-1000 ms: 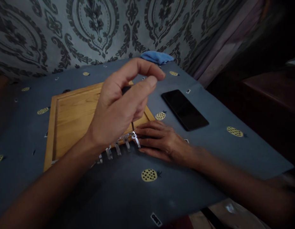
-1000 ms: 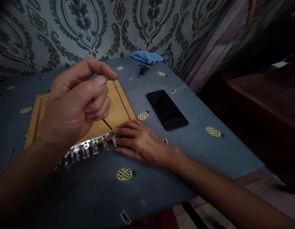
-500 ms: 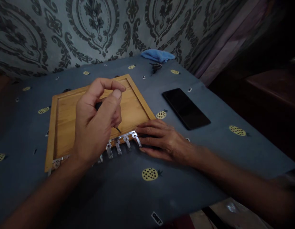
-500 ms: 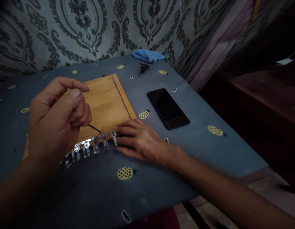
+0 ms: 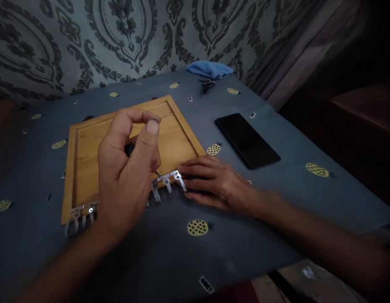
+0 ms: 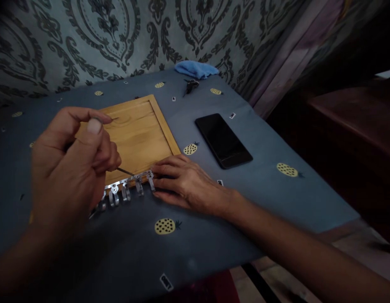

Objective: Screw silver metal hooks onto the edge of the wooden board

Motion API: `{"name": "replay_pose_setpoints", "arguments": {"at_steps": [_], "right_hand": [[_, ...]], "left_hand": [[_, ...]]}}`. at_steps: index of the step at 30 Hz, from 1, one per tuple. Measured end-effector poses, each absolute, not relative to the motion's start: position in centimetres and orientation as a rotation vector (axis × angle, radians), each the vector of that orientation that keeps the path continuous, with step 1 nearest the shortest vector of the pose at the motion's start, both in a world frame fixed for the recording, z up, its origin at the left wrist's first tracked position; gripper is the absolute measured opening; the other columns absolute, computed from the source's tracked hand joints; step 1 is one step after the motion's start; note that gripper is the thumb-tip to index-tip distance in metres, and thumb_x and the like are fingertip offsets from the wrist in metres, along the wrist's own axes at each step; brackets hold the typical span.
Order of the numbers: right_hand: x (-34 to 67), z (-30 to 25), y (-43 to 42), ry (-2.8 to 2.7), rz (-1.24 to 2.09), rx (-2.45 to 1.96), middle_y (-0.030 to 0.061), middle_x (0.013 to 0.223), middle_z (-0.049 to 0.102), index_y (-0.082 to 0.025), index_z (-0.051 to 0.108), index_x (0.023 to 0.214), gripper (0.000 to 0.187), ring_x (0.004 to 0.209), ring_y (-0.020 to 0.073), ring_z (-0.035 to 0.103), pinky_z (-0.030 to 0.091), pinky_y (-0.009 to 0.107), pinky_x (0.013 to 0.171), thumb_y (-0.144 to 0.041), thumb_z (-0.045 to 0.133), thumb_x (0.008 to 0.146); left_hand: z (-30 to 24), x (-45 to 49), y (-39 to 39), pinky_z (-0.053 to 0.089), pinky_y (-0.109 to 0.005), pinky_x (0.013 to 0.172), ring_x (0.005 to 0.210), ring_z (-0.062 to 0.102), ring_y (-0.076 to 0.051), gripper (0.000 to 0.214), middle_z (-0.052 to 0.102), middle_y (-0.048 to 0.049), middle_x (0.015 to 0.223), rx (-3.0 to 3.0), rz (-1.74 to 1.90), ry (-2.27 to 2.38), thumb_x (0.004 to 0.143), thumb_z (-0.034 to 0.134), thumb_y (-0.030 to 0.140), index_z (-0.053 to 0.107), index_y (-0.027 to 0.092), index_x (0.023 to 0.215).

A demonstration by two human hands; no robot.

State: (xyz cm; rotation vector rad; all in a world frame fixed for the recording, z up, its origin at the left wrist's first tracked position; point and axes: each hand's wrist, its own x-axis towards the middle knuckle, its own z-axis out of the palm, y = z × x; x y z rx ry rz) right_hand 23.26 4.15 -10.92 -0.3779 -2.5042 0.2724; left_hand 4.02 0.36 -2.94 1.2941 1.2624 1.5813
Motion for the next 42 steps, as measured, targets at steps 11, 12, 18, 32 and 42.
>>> {"name": "replay_pose_setpoints", "arguments": {"at_steps": [11,12,18,32,42], "right_hand": [[23.3,-10.7,4.2,-2.518,0.304,-0.367,0.0122,0.117,0.075,-0.014,0.073,0.109,0.023,0.111,0.0259,0.066,0.056,0.044,0.093,-0.030,0.059,0.100],[23.3,-10.7,4.2,-2.514,0.307,-0.356,0.0121,0.117,0.075,-0.013,0.073,0.108,0.023,0.111,0.0260,0.067,0.056,0.044,0.093,-0.030,0.060,0.099],[23.3,-11.0,4.3,-2.499,0.284,-0.377,0.0105,0.117,0.075,-0.016,0.074,0.106,0.022,0.110,0.0261,0.067,0.057,0.044,0.090,-0.032,0.060,0.100],[23.4,-10.9,4.2,-2.533,0.321,-0.391,0.0103,0.121,0.074,-0.018,0.074,0.108,0.022,0.114,0.0265,0.065,0.055,0.045,0.092,-0.032,0.060,0.100],[23.4,-10.9,4.1,-2.515,0.357,-0.394,0.0111,0.118,0.074,-0.014,0.074,0.110,0.023,0.112,0.0275,0.065,0.055,0.045,0.094,-0.030,0.062,0.098]], "left_hand": [[-3.4,4.7,-0.9,0.030,-0.032,0.046,0.048,0.038,-0.012,0.012,0.039,0.0047,0.054,1.239,1.670,1.303,0.094,0.067,0.037,0.066,0.025,0.093],[-3.4,4.7,-0.9,0.030,-0.032,0.045,0.048,0.038,-0.012,0.013,0.039,0.0049,0.053,1.244,1.667,1.294,0.094,0.067,0.038,0.065,0.025,0.093],[-2.7,4.1,-0.1,0.029,-0.031,0.048,0.046,0.030,-0.011,0.007,0.033,0.0062,0.052,1.204,1.683,1.176,0.094,0.066,0.029,0.064,0.024,0.089],[-1.9,5.1,0.8,0.027,-0.031,0.043,0.044,0.026,-0.010,0.010,0.031,0.0062,0.050,1.225,1.655,1.064,0.094,0.063,0.026,0.065,0.024,0.083],[-2.0,5.7,0.6,0.027,-0.033,0.045,0.043,0.028,-0.011,0.013,0.033,0.0067,0.050,1.313,1.641,1.109,0.092,0.068,0.037,0.065,0.025,0.091]]}}
